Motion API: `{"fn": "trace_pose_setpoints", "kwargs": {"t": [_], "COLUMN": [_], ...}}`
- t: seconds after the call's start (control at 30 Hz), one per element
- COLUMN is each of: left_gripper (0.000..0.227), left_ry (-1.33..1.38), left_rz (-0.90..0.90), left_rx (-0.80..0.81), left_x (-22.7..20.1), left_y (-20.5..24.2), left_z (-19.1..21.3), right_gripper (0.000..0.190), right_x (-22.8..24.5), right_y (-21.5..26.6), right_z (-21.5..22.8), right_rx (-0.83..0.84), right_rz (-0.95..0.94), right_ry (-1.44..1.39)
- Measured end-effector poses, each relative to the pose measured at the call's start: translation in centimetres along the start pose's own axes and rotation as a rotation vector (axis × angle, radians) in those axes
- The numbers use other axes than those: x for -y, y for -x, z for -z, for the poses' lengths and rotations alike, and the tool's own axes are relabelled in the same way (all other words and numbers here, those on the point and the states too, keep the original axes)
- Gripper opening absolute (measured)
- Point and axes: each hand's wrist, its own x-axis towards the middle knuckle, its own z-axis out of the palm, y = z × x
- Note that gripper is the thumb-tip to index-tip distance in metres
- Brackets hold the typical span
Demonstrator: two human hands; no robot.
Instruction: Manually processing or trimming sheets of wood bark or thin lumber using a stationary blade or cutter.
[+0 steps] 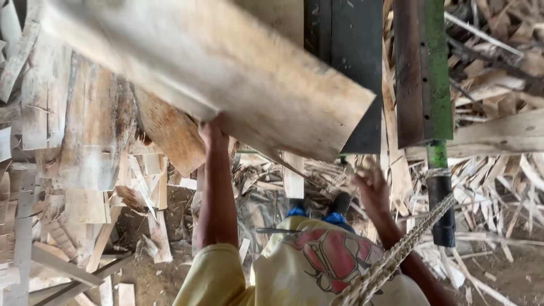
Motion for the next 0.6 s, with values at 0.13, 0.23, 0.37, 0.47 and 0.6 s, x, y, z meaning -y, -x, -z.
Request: {"fn": "trace_pose_setpoints", "kwargs": {"t": [0.13, 0.23, 0.37, 0.47, 0.6], "left_gripper": [0.023, 0.018, 0.016, 0.024, 0.045], "left_ry": [0.202, 0.231, 0.271, 0.309, 0.399], "left_rz": [0.137, 0.158, 0.16, 0.144, 0.275], "left_rx": [-0.104, -0.139, -0.137, -0.085, -0.017], "left_x": [3.6, 3.8, 3.1, 3.4, 5.2], "left_y": [-2.5, -0.9, 1.3, 4.1, 6.0], "left_z": [2.6, 3.4, 2.9, 4.6, 6.4], "right_gripper": [0.069, 0.071, 0.071, 0.068, 0.071], "right_x": [-7.9, -11.1, -16.6, -16.5, -14.9], "right_y": [-2.2, -4.5, -9.3, -8.9, -7.3], "right_z": [-1.4, -2.6, -3.1, -3.5, -3.0], "right_rx": [0.115, 0.173, 0.143, 0.119, -0.101], "right_rz": [0.003, 0.002, 0.032, 0.044, -0.166], "right_ry": [-0.15, -0.312, -0.353, -0.347, -0.228]}}
